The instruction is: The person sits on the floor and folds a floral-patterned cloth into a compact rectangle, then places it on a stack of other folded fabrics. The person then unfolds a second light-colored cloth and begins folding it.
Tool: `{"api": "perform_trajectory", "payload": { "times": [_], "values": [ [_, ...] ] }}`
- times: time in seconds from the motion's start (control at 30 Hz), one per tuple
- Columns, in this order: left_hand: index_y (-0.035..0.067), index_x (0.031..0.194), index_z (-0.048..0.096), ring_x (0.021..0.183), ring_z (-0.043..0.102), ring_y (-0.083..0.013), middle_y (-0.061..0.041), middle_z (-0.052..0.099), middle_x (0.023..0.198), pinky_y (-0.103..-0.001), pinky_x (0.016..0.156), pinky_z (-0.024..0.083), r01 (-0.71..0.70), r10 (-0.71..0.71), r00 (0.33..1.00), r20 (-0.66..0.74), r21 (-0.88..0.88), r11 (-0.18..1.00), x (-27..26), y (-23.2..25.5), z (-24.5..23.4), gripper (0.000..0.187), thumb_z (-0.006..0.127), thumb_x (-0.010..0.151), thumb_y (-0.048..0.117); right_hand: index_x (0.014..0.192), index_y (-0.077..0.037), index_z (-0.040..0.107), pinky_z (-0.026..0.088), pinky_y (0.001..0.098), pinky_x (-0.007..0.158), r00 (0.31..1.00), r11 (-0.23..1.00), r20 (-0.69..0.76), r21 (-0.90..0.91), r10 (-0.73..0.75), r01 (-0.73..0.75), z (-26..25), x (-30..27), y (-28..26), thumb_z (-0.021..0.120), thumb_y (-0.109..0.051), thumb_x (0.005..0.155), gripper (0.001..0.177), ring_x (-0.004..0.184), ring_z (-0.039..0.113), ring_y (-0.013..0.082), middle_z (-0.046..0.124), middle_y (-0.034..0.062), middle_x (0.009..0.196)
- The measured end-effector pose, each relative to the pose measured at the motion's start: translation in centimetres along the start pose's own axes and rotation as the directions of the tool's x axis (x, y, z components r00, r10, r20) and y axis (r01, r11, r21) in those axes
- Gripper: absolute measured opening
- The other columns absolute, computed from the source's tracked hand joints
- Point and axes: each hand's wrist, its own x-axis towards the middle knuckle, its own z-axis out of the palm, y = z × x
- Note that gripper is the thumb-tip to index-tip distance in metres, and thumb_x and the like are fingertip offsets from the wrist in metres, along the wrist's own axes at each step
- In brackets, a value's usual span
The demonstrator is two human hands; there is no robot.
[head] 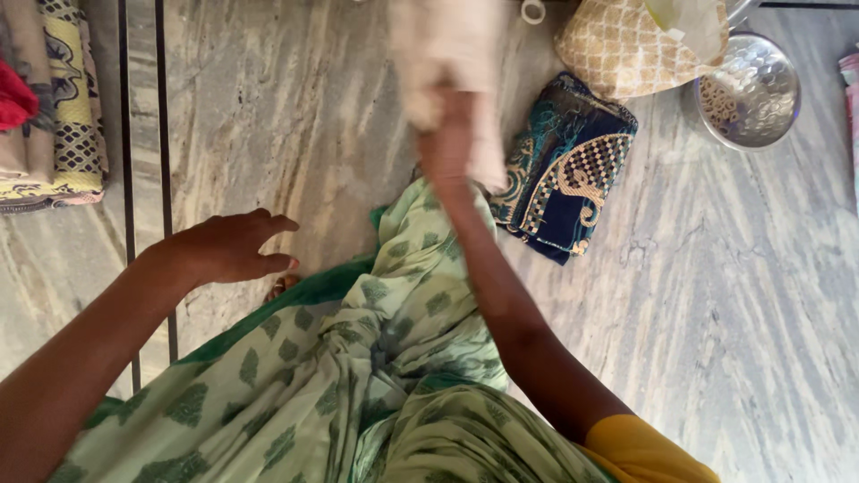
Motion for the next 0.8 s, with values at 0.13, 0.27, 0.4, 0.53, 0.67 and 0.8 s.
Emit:
{"api": "perform_trajectory", "payload": {
  "times": [0.13,0.27,0.4,0.53,0.67,0.8],
  "values": [
    [0.028,0.154,0.038,0.125,0.062,-0.0332,-0.005,0.048,0.152,-0.046,0.108,0.05,0.054,-0.055,0.998,-0.034,-0.005,0.999,-0.3,-0.9,0.3,0.074,0.058,0.089,0.059,0.125,-0.011,0.063,0.041,0.063,0.09,0.803,0.845,0.535,-0.273,-0.264,0.459,8.3,-8.4,-10.9,0.074,-0.023,0.065,0.063,0.123,0.05,0.0392,0.052,0.0182,0.142],
    [0.025,0.153,0.04,0.125,0.06,-0.032,-0.007,0.054,0.144,-0.047,0.109,0.047,0.021,-0.017,0.998,-0.068,0.057,0.998,-1.1,-1.5,0.5,0.071,0.057,0.092,0.056,0.128,-0.009,0.063,0.043,0.0547,0.096,0.543,0.958,0.815,0.05,-0.202,0.282,10.8,-16.8,-12.8,0.076,-0.029,0.082,0.051,0.124,0.052,0.0355,0.058,0.0115,0.134],
    [0.025,0.155,0.038,0.126,0.059,-0.0347,-0.008,0.05,0.148,-0.047,0.111,0.045,0.108,-0.102,0.994,-0.039,0.203,0.973,-2.0,-1.5,-0.9,0.068,0.056,0.096,0.054,0.12,-0.008,0.065,0.045,0.0522,0.092,0.573,0.964,0.775,0.216,-0.267,0.158,13.2,-19.7,-10.3,0.075,-0.024,0.084,0.041,0.118,0.055,0.0354,0.062,0.0107,0.129],
    [0.022,0.152,0.042,0.128,0.057,-0.03,-0.01,0.055,0.141,-0.048,0.113,0.041,0.127,-0.057,0.977,-0.206,0.348,0.929,-3.8,-1.3,-4.5,0.064,0.056,0.097,0.051,0.116,-0.009,0.069,0.055,0.0438,0.09,0.787,0.943,0.585,0.333,-0.195,-0.014,14.4,-17.2,-7.7,0.074,-0.023,0.09,0.03,0.103,0.067,0.0315,0.07,0.0095,0.115],
    [0.021,0.149,0.048,0.123,0.063,-0.0285,-0.011,0.062,0.135,-0.048,0.107,0.048,0.221,-0.088,0.959,-0.269,0.515,0.828,-5.1,-2.0,-9.6,0.058,0.052,0.101,0.052,0.112,-0.009,0.071,0.057,0.0328,0.075,0.756,0.638,0.645,0.536,0.112,-0.553,15.0,-14.1,-6.9,0.071,-0.025,0.096,0.022,0.088,0.072,0.0196,0.074,0.0051,0.101],
    [0.021,0.149,0.053,0.122,0.064,-0.0307,-0.012,0.064,0.136,-0.049,0.102,0.049,0.313,-0.051,0.894,-0.444,0.542,0.78,-4.3,-4.7,-13.9,0.063,0.059,0.096,0.053,0.119,-0.01,0.067,0.056,0.0318,0.07,0.546,0.222,0.773,0.498,0.324,-0.838,16.9,-10.2,-5.2,0.073,-0.025,0.095,0.029,0.095,0.073,0.0202,0.075,0.0063,0.108]
  ]
}}
